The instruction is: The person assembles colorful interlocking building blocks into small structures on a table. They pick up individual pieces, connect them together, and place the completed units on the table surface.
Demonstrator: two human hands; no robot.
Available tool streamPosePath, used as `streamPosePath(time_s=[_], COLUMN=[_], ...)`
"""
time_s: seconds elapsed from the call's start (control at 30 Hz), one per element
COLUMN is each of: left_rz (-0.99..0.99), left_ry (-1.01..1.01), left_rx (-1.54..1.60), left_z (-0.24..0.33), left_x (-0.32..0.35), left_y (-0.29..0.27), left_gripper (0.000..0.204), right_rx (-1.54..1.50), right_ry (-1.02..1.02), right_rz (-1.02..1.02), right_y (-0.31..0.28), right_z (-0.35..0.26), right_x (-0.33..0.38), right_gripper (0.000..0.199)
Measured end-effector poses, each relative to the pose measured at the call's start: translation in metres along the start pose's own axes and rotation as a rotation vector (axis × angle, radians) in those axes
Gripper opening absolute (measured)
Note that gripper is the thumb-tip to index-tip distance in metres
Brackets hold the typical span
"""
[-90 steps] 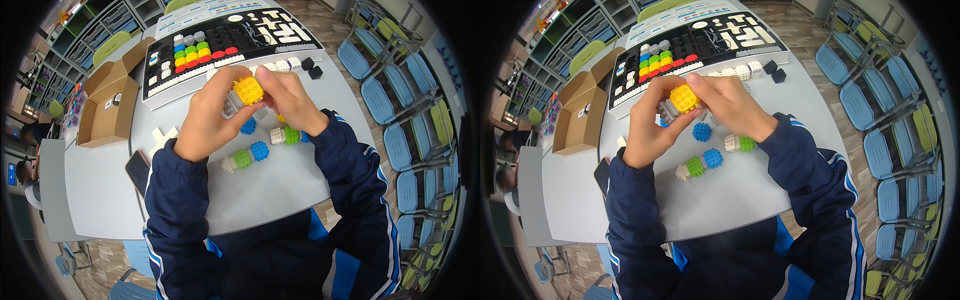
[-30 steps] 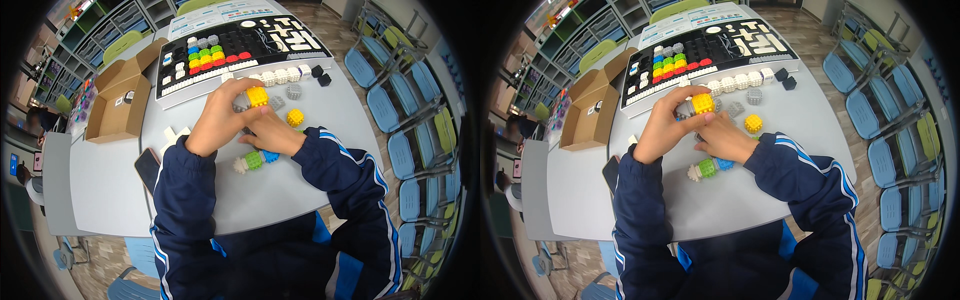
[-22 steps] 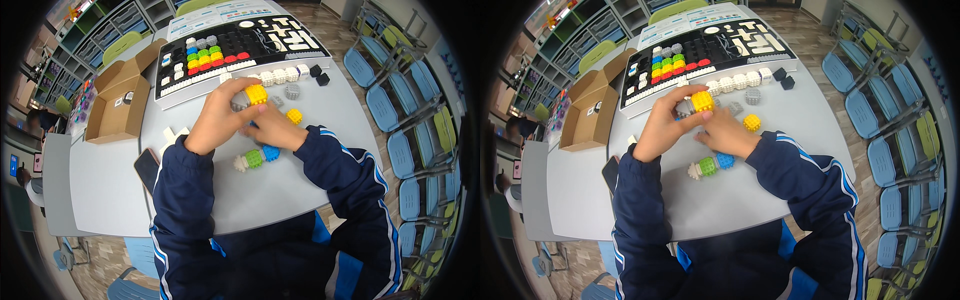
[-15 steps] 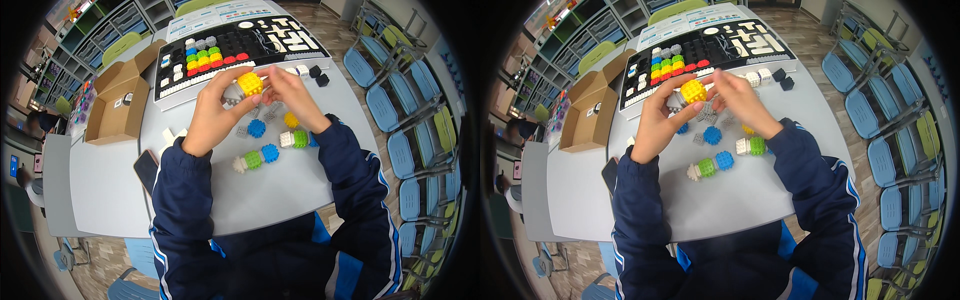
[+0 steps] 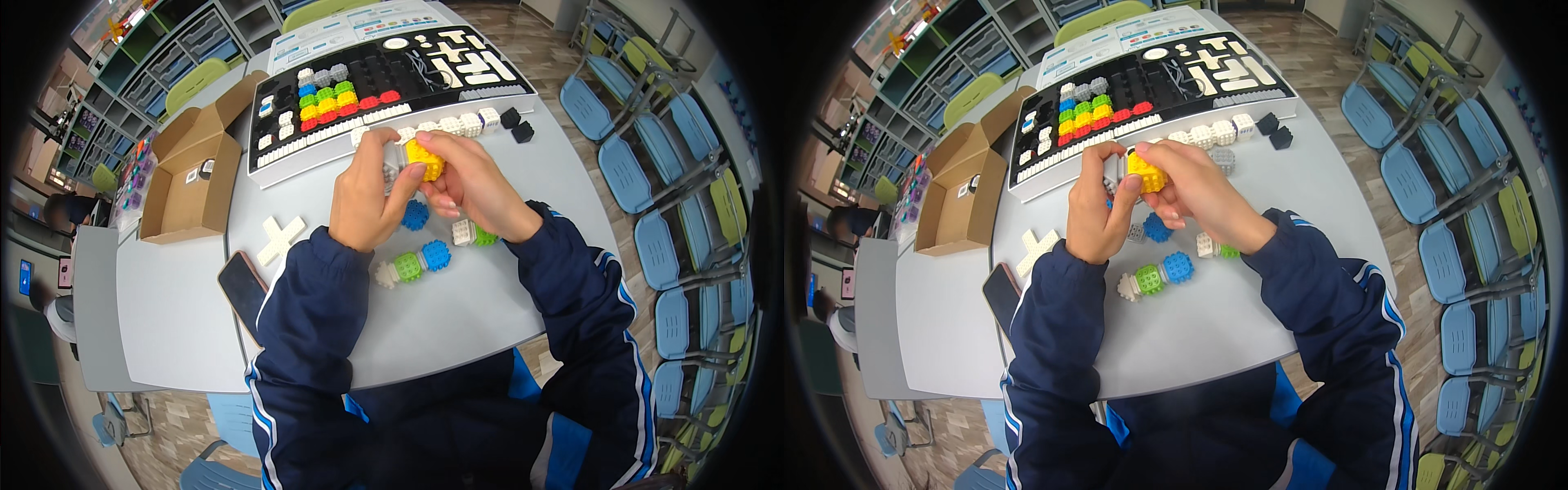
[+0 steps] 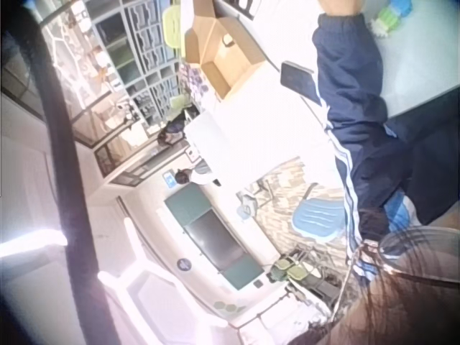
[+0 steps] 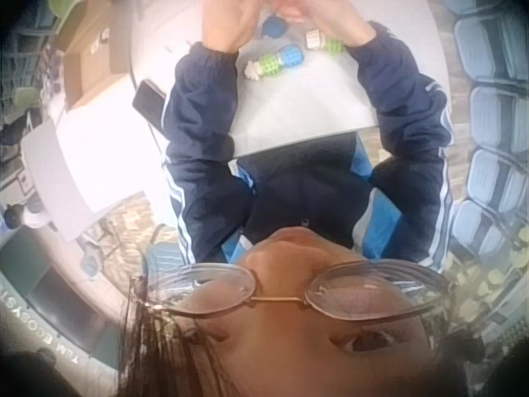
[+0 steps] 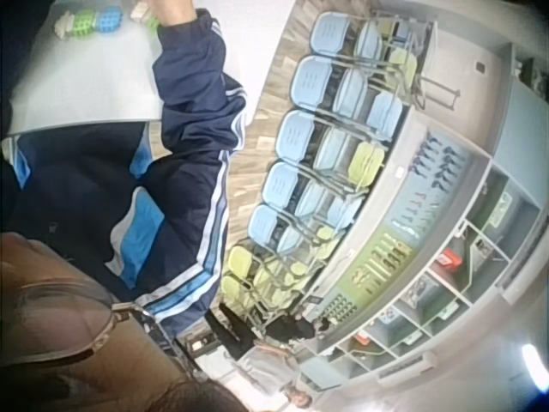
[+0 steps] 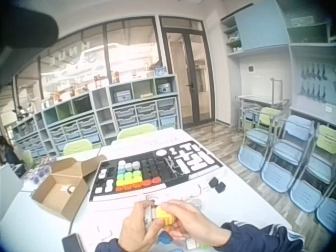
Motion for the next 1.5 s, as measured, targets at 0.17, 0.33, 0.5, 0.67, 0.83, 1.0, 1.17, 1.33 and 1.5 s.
streamPosePath(time_s=[0.17, 0.33, 0.5, 0.67, 0.83, 1.0, 1.17, 1.33, 1.5], left_rz=[0.03, -0.011, -0.056, -0.098, -0.138, -0.167, -0.191, -0.143, -0.176], left_ry=[0.008, -0.048, -0.077, -0.105, -0.11, -0.12, -0.12, -0.136, -0.228], left_rx=[-0.046, 0.088, 0.147, 0.154, 0.154, 0.17, 0.175, 0.246, 0.334], left_z=[-0.013, -0.01, -0.007, -0.011, -0.013, -0.014, -0.015, -0.023, -0.031], left_x=[0.006, 0.013, 0.013, 0.012, 0.011, 0.011, 0.01, 0.008, 0.005], left_y=[0.004, 0.016, 0.02, 0.022, 0.023, 0.023, 0.025, 0.022, 0.007], left_gripper=[0.027, 0.022, 0.033, 0.028, 0.027, 0.03, 0.031, 0.045, 0.054], right_rx=[0.188, 0.144, 0.087, 0.091, 0.084, 0.089, 0.105, -0.078, 0.066], right_ry=[-0.131, -0.346, -0.293, -0.249, -0.204, -0.205, -0.209, -0.109, -0.222], right_rz=[0.077, 0.127, 0.124, 0.14, 0.148, 0.128, 0.123, 0.109, 0.118], right_y=[0.004, -0.006, -0.011, -0.011, -0.011, -0.012, -0.012, -0.015, -0.015], right_z=[0.002, 0.005, 0.01, 0.011, 0.013, 0.014, 0.013, 0.022, -0.012], right_x=[0.003, 0.004, 0.004, 0.004, 0.004, 0.002, 0.002, 0.002, -0.002], right_gripper=[0.035, 0.032, 0.024, 0.022, 0.023, 0.024, 0.024, 0.023, 0.032])
Point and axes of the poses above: each hand's wrist, its own x-axis away from the middle knuckle, its own y-axis out of the palm, z = x × y, the point moved 10 cm from there along -x, towards the middle knuckle, and after that the axes turned 13 degrees about -y, right-handed, at the moved point
